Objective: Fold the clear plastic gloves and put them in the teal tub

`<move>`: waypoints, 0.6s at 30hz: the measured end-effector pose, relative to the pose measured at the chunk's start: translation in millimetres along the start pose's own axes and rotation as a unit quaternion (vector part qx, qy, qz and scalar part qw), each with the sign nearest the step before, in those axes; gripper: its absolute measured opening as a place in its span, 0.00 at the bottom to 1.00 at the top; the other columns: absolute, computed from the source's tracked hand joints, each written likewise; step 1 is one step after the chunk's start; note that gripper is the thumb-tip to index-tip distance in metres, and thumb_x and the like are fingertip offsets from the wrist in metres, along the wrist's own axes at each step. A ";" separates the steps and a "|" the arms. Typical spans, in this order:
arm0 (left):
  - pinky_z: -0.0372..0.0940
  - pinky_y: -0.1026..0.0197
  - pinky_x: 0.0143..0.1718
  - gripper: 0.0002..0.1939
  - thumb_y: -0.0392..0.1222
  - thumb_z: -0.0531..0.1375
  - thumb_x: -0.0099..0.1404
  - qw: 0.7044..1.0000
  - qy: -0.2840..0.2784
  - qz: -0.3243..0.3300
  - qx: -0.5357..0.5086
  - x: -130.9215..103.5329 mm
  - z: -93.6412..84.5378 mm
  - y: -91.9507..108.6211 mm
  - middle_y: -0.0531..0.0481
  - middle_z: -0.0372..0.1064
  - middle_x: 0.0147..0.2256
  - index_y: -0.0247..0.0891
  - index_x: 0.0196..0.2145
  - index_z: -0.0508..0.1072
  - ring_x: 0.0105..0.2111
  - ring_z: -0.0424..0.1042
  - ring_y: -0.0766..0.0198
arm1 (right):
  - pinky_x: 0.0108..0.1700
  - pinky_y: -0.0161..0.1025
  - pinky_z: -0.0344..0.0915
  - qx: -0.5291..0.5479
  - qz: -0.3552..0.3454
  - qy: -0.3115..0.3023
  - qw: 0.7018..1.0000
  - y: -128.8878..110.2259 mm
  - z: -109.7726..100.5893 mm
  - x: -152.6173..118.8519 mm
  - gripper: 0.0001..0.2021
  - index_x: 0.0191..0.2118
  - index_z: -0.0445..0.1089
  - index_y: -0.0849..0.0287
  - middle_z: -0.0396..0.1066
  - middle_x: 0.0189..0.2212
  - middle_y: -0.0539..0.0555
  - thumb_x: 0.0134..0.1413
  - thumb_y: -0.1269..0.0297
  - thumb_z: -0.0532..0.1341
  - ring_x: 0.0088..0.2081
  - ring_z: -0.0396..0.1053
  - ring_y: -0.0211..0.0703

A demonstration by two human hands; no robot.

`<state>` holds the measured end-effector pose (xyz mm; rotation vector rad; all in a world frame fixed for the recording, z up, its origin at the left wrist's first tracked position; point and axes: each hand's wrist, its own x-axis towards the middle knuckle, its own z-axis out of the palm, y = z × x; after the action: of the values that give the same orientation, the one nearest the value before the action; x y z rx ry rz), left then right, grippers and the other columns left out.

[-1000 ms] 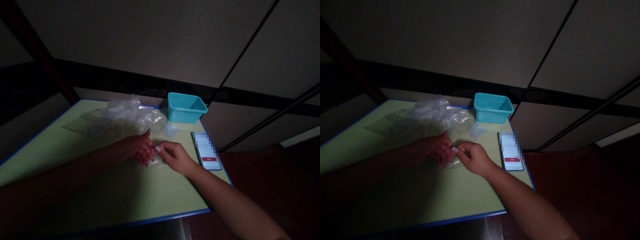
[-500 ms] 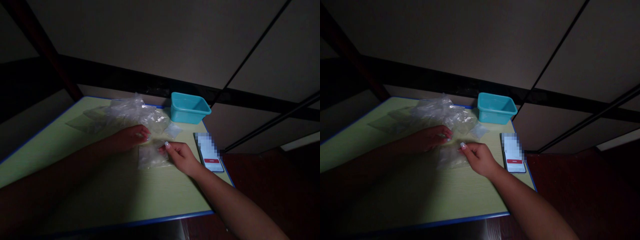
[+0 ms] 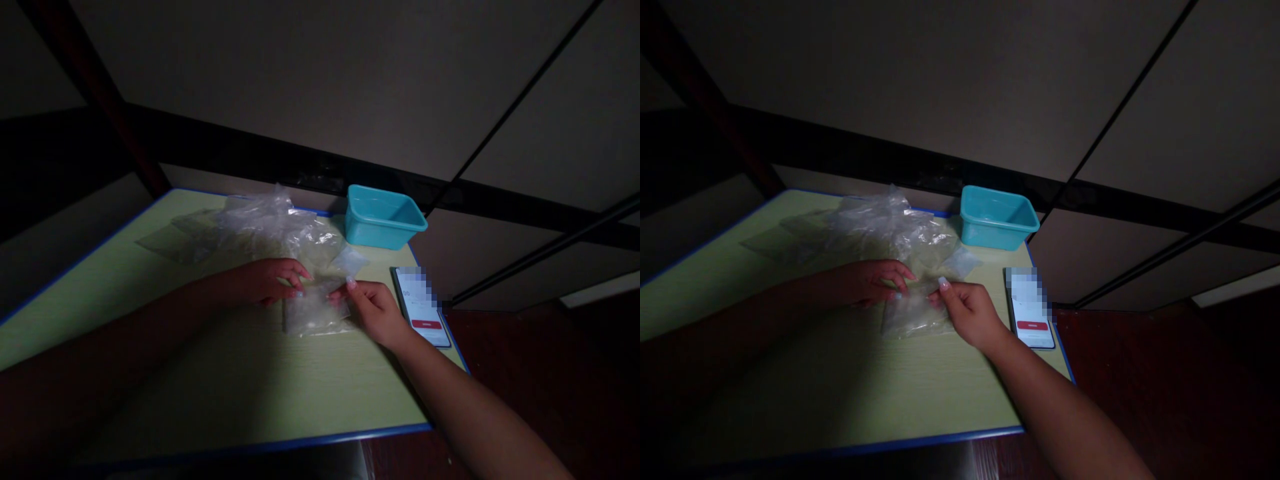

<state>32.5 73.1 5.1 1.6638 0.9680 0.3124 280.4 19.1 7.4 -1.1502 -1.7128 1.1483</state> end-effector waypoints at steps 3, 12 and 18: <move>0.56 0.69 0.16 0.24 0.47 0.62 0.57 1.000 -0.002 -0.002 -0.001 -0.4 1.3 1.9 0.46 0.71 0.43 0.39 0.50 0.65 0.17 0.62 0.73 | 0.37 0.41 0.68 -0.003 0.013 0.011 1.000 -3.1 -2.2 1.1 0.33 0.28 0.77 0.61 0.77 0.26 0.56 0.54 0.34 0.51 0.31 0.74 0.47; 0.56 0.68 0.15 0.25 0.49 0.60 0.55 1.000 0.018 0.002 0.019 -0.2 7.1 8.0 0.45 0.71 0.40 0.37 0.49 0.63 0.19 0.66 0.69 | 0.35 0.39 0.66 -0.077 0.033 -0.039 0.996 -11.7 -22.7 1.9 0.34 0.30 0.78 0.63 0.77 0.26 0.58 0.56 0.35 0.50 0.30 0.73 0.46; 0.64 0.63 0.26 0.23 0.50 0.59 0.56 0.991 0.095 0.047 0.077 0.4 17.9 7.7 0.46 0.71 0.41 0.38 0.47 0.65 0.29 0.70 0.63 | 0.36 0.40 0.66 -0.107 0.047 -0.100 0.988 -14.3 -39.2 3.2 0.37 0.32 0.78 0.64 0.76 0.26 0.58 0.55 0.32 0.47 0.29 0.71 0.44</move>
<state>47.7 60.9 5.9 1.8486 1.0787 0.4760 311.5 29.7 33.2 -1.2937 -1.9924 1.1919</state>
